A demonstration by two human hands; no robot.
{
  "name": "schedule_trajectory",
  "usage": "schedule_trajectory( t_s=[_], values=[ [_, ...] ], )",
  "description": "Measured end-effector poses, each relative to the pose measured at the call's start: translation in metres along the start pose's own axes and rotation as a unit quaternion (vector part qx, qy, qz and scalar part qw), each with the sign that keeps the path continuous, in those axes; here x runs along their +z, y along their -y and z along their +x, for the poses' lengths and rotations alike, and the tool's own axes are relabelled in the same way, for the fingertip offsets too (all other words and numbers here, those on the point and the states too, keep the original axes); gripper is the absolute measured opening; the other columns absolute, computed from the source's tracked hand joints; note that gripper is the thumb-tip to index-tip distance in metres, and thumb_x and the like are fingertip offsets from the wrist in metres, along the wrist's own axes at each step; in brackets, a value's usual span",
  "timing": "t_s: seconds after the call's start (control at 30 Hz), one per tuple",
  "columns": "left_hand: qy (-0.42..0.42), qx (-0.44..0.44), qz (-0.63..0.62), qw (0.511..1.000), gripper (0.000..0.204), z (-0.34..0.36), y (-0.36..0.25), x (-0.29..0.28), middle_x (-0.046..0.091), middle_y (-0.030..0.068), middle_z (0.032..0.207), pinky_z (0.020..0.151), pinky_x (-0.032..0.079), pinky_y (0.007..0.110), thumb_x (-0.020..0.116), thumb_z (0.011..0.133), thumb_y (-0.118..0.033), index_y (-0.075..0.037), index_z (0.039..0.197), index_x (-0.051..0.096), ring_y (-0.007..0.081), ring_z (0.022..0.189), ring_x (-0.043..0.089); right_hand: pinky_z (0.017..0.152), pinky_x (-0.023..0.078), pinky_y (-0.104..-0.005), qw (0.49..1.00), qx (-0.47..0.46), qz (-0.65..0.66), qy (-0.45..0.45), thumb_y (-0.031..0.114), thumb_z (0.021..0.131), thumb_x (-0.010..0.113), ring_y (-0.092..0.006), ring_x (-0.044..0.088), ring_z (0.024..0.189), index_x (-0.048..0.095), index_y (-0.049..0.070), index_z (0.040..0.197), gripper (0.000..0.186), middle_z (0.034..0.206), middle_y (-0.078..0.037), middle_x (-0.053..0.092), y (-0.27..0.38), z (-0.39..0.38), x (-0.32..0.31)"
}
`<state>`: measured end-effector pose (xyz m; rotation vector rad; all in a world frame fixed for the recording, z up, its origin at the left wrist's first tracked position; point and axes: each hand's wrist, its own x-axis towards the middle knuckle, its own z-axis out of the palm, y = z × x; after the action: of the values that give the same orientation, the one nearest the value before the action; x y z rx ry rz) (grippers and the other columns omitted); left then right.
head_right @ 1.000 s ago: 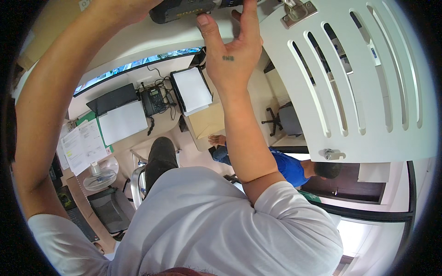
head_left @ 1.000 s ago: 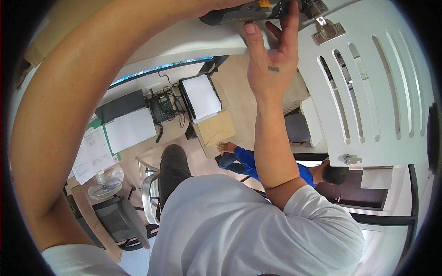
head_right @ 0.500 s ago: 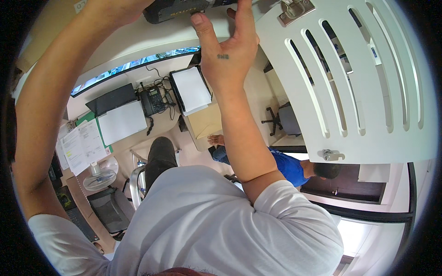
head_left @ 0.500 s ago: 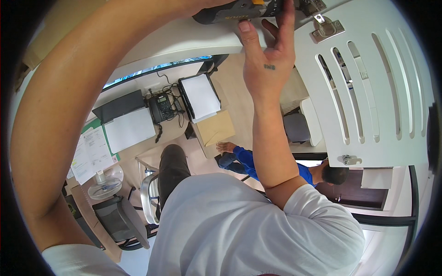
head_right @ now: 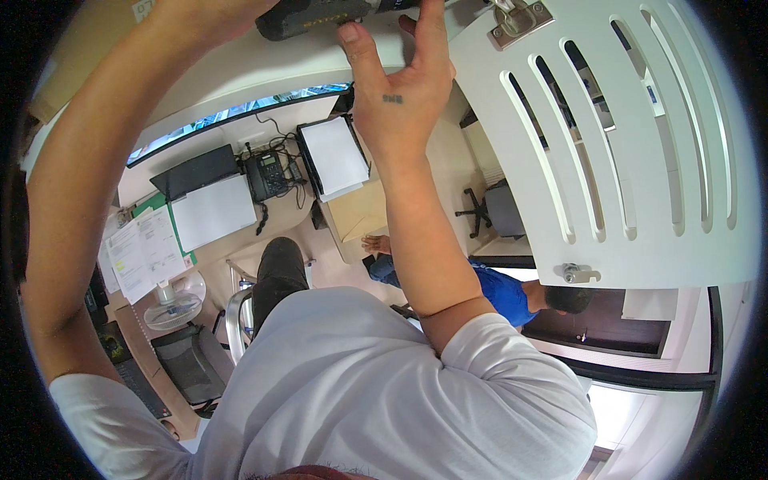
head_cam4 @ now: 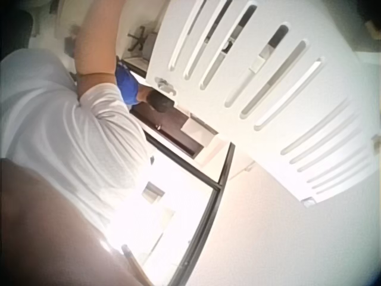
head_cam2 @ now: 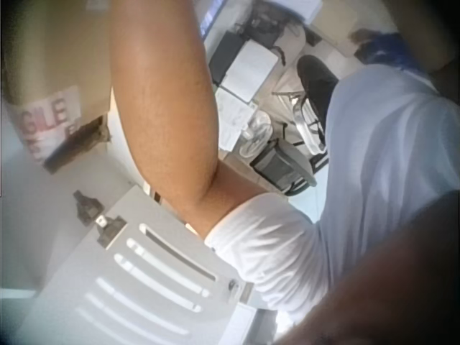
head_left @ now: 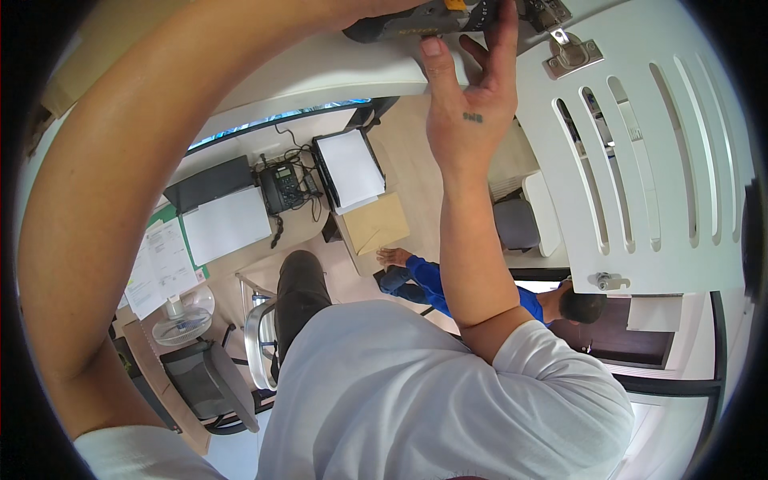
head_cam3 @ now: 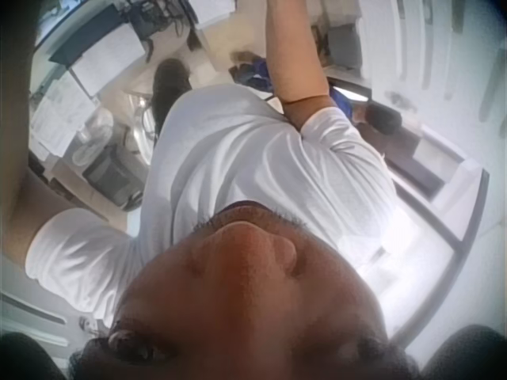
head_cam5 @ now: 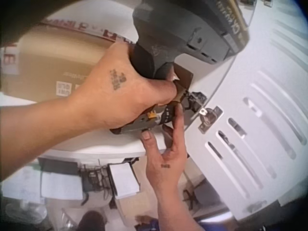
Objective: The person uses a cordless drill to install and adjust hinges on a white louvered cabinet door. They repeatedly open and close the door to check alignment while securing the hardware with screws. A second person is visible in the background observing the work.
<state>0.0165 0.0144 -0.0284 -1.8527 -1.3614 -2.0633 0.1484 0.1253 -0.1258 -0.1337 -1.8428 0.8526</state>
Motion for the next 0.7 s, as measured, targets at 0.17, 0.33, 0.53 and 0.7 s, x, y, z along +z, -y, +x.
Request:
schedule_trajectory(
  t_s=[0.17, 0.33, 0.53, 0.7],
  values=[
    [0.023, 0.025, -0.004, 0.999, 0.018, -0.002, 0.002, -0.005, 0.069, 0.0088, 0.073, 0.068, 0.051, 0.035, 0.074, 0.082, -0.016, 0.001, 0.087, 0.071, 0.0148, 0.068, 0.063, 0.111, 0.045, -0.0373, 0.999, -0.033, -0.02, -0.002, 0.015, 0.099, 0.076, -0.0259, 0.054, 0.134, 0.028, -0.005, 0.165, 0.084, 0.16, -0.024, 0.045, -0.006, 0.001, 0.0],
    [0.005, 0.032, -0.005, 0.999, 0.02, -0.006, -0.002, -0.003, 0.069, 0.0094, 0.073, 0.068, 0.052, 0.036, 0.075, 0.082, -0.017, 0.002, 0.086, 0.07, 0.0159, 0.068, 0.064, 0.112, 0.044, -0.0379, 0.999, -0.032, -0.028, -0.004, 0.013, 0.096, 0.078, -0.0262, 0.051, 0.14, 0.028, -0.005, 0.165, 0.086, 0.162, -0.024, 0.043, -0.007, 0.001, -0.001],
    [-0.044, 0.116, 0.159, 0.979, 0.019, -0.015, -0.005, 0.013, 0.068, 0.0098, 0.072, 0.066, 0.052, 0.036, 0.075, 0.08, -0.016, 0.001, 0.083, 0.068, 0.0168, 0.066, 0.063, 0.112, 0.044, -0.0382, 0.999, -0.034, -0.013, -0.007, 0.011, 0.095, 0.077, -0.0267, 0.051, 0.14, 0.029, -0.003, 0.165, 0.086, 0.161, -0.024, 0.045, -0.004, 0.002, -0.001],
    [0.01, 0.038, -0.004, 0.999, 0.017, -0.003, 0.001, 0.003, 0.067, 0.0102, 0.07, 0.065, 0.052, 0.035, 0.075, 0.08, -0.015, 0.0, 0.083, 0.068, 0.0168, 0.065, 0.064, 0.111, 0.045, -0.0394, 0.999, -0.035, -0.042, -0.001, 0.01, 0.095, 0.076, -0.0278, 0.052, 0.139, 0.031, -0.003, 0.164, 0.084, 0.159, -0.025, 0.047, -0.006, 0.003, -0.002]
  ],
)
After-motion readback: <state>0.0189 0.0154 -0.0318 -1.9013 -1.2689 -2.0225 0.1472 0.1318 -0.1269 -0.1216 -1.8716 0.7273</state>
